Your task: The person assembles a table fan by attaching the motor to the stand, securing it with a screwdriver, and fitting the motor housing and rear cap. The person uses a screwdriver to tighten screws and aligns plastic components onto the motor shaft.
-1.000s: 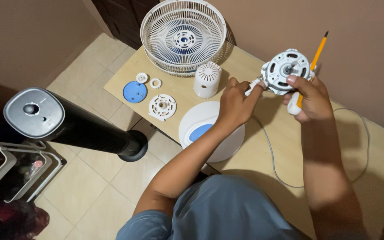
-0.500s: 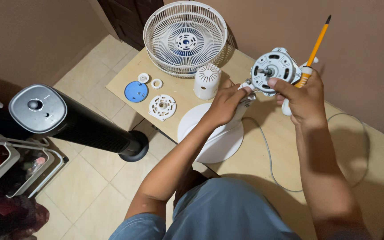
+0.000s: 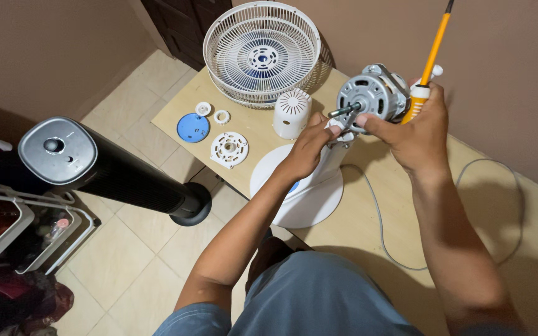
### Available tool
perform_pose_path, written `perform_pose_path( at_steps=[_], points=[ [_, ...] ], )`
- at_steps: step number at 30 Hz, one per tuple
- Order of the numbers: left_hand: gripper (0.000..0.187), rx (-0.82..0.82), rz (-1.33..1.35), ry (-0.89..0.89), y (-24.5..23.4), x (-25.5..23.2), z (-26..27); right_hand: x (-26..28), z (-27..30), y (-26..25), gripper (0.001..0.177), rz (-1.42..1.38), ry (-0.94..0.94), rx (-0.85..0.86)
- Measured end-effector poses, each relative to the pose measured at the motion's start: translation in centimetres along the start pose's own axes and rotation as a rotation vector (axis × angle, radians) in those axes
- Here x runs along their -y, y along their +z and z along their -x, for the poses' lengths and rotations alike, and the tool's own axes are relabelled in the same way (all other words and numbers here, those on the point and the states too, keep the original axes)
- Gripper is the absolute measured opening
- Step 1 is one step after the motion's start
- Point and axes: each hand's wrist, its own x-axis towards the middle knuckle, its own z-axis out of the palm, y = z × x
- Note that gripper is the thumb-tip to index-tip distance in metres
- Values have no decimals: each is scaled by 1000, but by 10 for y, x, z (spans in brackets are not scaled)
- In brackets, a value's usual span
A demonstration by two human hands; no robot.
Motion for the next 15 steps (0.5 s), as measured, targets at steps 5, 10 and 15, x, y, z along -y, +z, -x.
perform_pose_path(
  at_steps=[5, 10, 15],
  points=[
    [34, -18, -11, 0, 0, 4, 5, 6, 3, 2, 83, 68, -51, 17],
    [34, -31, 42, 15, 1, 9, 7, 14, 5, 4, 90, 258, -55, -7],
    [33, -61, 131, -44, 2, 6, 9, 21, 6, 7, 93, 316, -94, -15]
  ],
)
